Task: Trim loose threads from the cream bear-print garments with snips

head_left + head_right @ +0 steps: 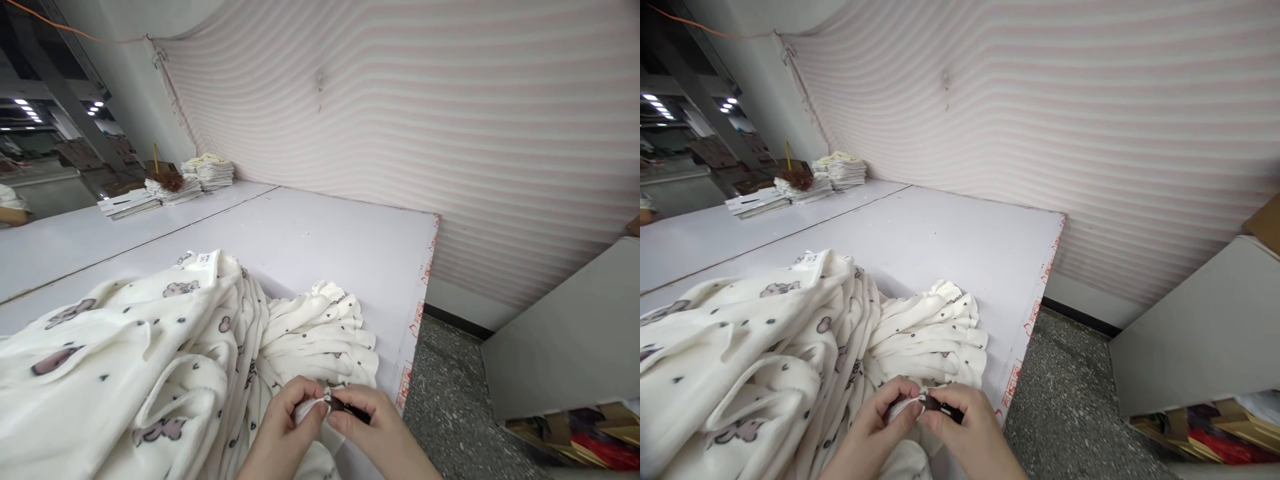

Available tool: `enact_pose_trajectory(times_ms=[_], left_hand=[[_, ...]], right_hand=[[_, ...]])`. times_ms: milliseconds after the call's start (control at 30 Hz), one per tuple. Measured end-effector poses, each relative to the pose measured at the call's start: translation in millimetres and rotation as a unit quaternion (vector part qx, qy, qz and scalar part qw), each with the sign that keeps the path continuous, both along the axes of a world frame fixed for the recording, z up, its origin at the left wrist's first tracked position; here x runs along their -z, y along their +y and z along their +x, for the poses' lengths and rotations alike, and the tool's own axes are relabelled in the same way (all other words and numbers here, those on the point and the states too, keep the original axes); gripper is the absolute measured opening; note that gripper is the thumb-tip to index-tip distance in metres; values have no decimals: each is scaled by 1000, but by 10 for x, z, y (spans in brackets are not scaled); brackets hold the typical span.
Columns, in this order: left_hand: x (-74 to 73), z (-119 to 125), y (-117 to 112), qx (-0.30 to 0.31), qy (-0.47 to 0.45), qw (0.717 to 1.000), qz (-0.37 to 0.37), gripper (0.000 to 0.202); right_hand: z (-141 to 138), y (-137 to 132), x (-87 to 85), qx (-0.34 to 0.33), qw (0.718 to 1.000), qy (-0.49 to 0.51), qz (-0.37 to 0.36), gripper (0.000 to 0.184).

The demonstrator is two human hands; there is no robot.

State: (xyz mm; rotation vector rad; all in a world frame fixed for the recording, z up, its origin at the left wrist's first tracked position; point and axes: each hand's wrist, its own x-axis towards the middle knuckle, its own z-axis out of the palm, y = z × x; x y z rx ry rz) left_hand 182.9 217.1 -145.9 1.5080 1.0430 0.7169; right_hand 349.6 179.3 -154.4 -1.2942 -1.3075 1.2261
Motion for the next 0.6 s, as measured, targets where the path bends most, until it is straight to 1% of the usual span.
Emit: enact_pose_trajectory(times_ms=[67, 133, 167, 233, 267, 300, 333, 367, 400, 467, 500, 567, 600], left_hand=[[-8, 5, 4, 5, 14, 1000, 11, 10], [-2, 9, 5, 20, 21, 999, 24, 11], [7, 9, 3, 29, 18, 999, 25, 11], [44, 1, -4, 44, 1, 999, 10, 9], [71, -8, -12, 44, -2, 999, 8, 9], [102, -22, -22, 37, 7, 999, 22, 9], [135, -39, -34, 25, 26, 998, 58, 12], [168, -59, -48, 11, 52, 992, 113, 14], [196, -81, -63, -1, 77, 981, 180, 17], [230, -121, -85, -13, 107, 946, 307, 21], [234, -136, -91, -5, 108, 928, 356, 22], [221, -152, -90, 29, 94, 895, 435, 25], [210, -154, -87, 49, 83, 880, 465, 25]], right_hand=[[23, 2, 23, -22, 998, 44, -37, 12], [37, 1, 63, -30, 993, 89, -72, 22], [37, 2, 83, -21, 991, 107, -82, 25], [25, 10, 108, 17, 988, 131, -84, 17], [16, 15, 111, 31, 987, 134, -79, 16], [8, 17, 106, 36, 988, 128, -74, 18], [2, 14, 95, 35, 991, 114, -66, 18], [1, 3, 80, 28, 994, 92, -55, 15], [6, -17, 66, 19, 997, 66, -41, 14], [31, -80, 48, 17, 1000, 10, -12, 22], [47, -115, 47, 22, 1000, -14, -4, 20], [73, -171, 62, 27, 999, -45, -6, 8], [77, -184, 72, 29, 998, -53, -7, 19]])
